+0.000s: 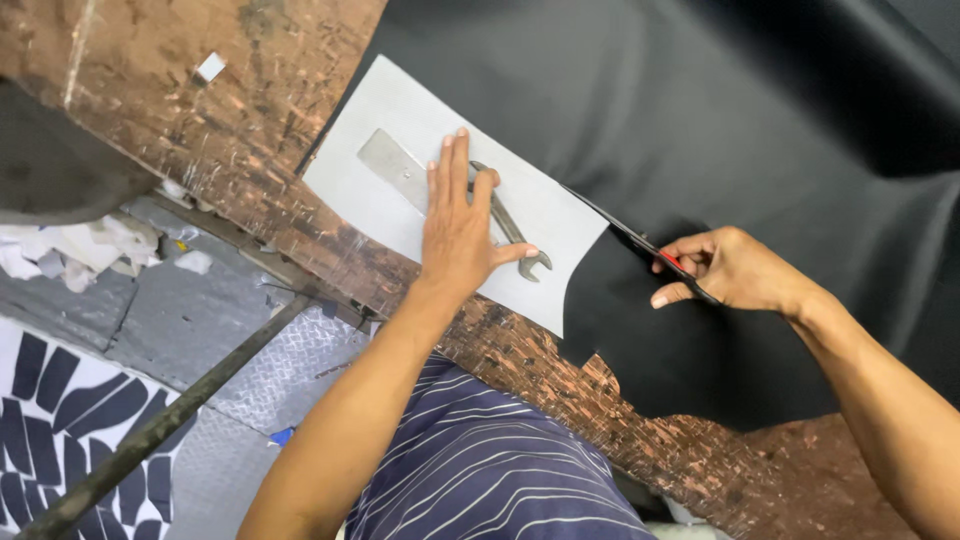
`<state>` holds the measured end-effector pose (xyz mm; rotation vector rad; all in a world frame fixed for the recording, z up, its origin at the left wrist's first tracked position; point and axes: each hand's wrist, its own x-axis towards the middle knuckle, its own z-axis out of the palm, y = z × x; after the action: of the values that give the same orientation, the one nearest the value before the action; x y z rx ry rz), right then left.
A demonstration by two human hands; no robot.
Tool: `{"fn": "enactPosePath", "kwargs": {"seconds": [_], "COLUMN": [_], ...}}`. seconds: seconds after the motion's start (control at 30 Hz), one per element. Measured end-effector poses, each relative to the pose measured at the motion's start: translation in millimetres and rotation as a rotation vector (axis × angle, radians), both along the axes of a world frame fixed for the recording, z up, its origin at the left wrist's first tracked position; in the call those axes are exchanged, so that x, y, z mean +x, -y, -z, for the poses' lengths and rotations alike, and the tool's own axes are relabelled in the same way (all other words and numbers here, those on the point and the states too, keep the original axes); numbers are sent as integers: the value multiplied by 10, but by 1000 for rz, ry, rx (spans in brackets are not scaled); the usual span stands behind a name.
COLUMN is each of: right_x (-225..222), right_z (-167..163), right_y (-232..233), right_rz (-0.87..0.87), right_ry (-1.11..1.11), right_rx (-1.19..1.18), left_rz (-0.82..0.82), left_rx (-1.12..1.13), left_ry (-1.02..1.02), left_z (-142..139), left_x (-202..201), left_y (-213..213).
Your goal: The person lays a newspaper pattern sheet on a large black fabric spread over the worktable, smooths the fabric flat, weights the pattern with a wrench and steel strip, traces around it with a marker, and cuts the fabric along the marked line with scissors. They then reposition the fabric and fold a newspaper sheet aside.
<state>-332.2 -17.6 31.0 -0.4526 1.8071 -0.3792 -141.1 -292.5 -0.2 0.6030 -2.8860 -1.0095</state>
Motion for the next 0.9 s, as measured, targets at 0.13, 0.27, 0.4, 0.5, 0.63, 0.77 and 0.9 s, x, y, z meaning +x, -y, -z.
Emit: {"fn": "enactPosePath", "kwargs": {"seconds": [0.13, 0.27, 0.4, 0.5, 0.63, 0.77, 0.9], "right_x": [30, 42, 16, 31, 41, 35, 23], "right_z": [33, 55, 11, 15, 62, 85, 59], "right_y": [217, 391, 444, 493, 552, 555, 585], "right_rz": [-49, -14, 2, 8, -22, 17, -18], "right_ry": [-31, 19, 75, 96, 75, 71, 24], "right_rx": [-16, -59, -47, -56, -64, -45, -61], "left_rz": [-6, -20, -22, -12, -15, -15, -16], "left_rx": [-13, -1, 2, -5, 11, 10, 17], "left_ry": [7, 1, 24, 30, 45, 22, 29], "left_z": [13, 41, 85, 113, 129, 128, 108], "left_x": [17, 30, 34, 37, 63, 71, 65], "left_y": [20, 41, 62, 70, 74, 85, 104]}}
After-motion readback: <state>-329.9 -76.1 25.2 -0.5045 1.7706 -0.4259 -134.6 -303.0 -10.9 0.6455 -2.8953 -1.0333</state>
